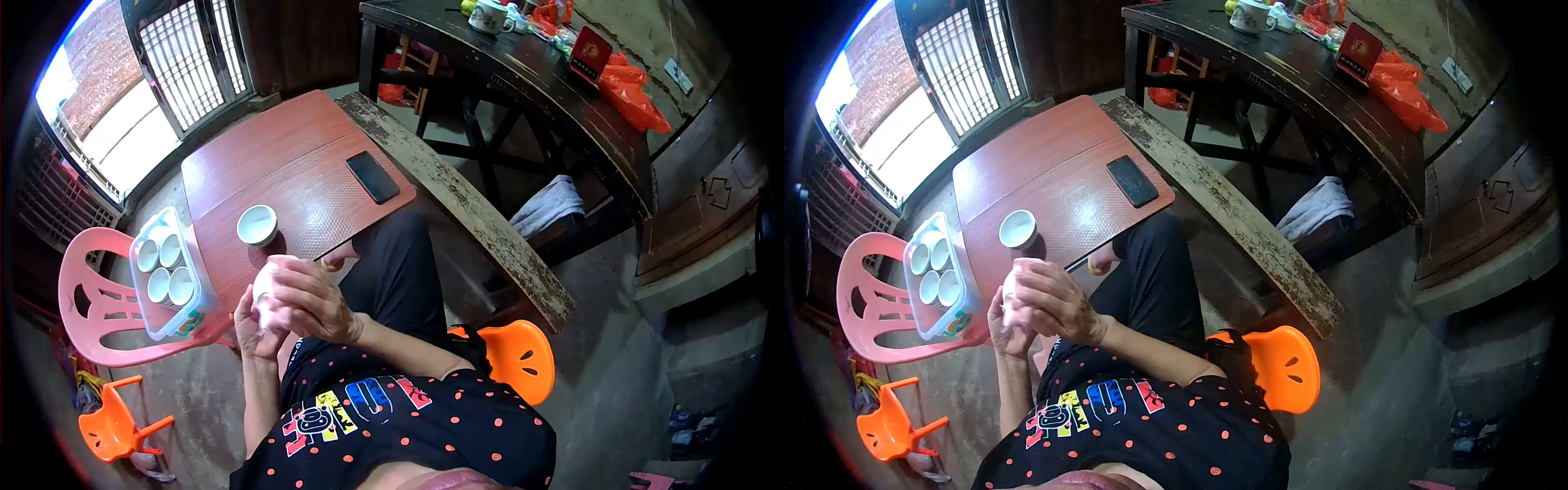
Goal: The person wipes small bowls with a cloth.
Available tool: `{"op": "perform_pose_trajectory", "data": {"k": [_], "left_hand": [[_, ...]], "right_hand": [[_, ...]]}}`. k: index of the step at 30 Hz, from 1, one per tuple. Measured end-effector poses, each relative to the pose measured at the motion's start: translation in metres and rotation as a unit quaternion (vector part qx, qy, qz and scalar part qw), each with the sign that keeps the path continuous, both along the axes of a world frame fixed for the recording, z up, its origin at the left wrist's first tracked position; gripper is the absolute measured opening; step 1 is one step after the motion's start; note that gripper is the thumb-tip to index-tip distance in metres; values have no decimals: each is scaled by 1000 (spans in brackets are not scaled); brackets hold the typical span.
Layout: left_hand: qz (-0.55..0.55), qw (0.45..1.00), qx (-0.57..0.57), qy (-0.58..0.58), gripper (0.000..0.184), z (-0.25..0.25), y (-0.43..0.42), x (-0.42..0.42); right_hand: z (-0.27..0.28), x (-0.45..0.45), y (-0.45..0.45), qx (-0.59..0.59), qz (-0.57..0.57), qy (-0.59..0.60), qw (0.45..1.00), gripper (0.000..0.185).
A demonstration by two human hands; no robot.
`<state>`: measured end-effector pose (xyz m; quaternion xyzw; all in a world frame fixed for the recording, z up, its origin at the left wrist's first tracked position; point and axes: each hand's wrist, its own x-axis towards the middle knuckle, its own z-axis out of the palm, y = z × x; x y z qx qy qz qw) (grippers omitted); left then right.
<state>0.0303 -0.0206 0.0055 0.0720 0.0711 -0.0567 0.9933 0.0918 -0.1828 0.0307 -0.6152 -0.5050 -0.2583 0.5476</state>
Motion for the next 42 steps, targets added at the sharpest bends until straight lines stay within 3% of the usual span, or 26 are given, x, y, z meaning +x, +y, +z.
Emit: {"op": "perform_pose_trajectory", "data": {"k": [3,6,7,10,11,13,15,17,19,21,22,23,25,26,27,29,30,31,32,34,37,38,39,40,41,42], "left_hand": [[30,999,15,5,44,10,0,1],[15,995,100,21,44,9,2,-5],[0,993,117,-16,42,12,0,-7],[48,965,257,36,36,-3,-4,-17],[68,954,292,-4,38,-7,-4,-12],[72,940,329,-53,40,4,-6,-10],[104,952,288,-7,42,17,-10,-10],[101,950,294,-11,42,29,-15,-9],[109,915,386,-34,38,32,-18,-7],[104,871,477,-57,34,33,-17,-10],[93,846,520,-69,32,33,-15,-12],[81,819,562,-82,29,37,-15,-13],[106,767,629,-74,18,54,-30,-13],[98,728,675,-70,15,49,-28,-13],[90,686,719,-67,12,44,-25,-13],[87,721,685,-60,14,43,-24,-14],[79,746,658,-62,15,40,-21,-14],[72,770,631,-64,17,37,-19,-13],[94,816,567,-59,34,31,-24,-10],[74,845,525,-75,33,33,-29,-9],[17,832,545,-100,37,36,-22,-7],[0,815,572,-97,36,42,-22,-7],[-20,796,598,-92,34,45,-21,-8],[-34,758,647,-75,29,32,-18,-7],[-4,775,629,-59,25,33,-28,-8],[7,791,608,-69,26,18,-21,-5]], "right_hand": [[-25,-3,9,68,-15,-13,997,31],[21,0,5,4,-30,2,1000,32],[25,15,8,-51,-44,-159,985,29],[38,22,9,-205,50,157,965,22],[35,27,10,-199,86,219,951,23],[27,24,12,-96,104,365,920,26],[-14,19,24,100,141,410,896,31],[-38,-9,37,264,180,585,745,35],[-77,11,36,305,303,712,555,37],[-31,32,16,50,266,555,787,40],[-6,31,15,6,162,423,891,36],[14,33,5,-93,99,331,934,29],[17,33,7,-121,42,131,983,31],[12,32,9,-115,21,96,988,28],[5,31,11,-76,56,188,978,28],[-13,28,12,4,123,365,923,27],[-22,24,16,116,215,457,855,28],[-21,13,14,154,178,487,841,32],[-28,1,22,230,160,497,822,34],[-37,7,19,337,322,672,575,41],[-17,44,1,94,344,636,684,34],[1,48,-4,-87,176,461,865,32],[39,39,-11,-242,55,368,896,30],[32,40,-5,-247,31,279,928,29],[26,39,0,-248,7,186,951,28],[26,37,3,-176,15,280,944,28]]}}
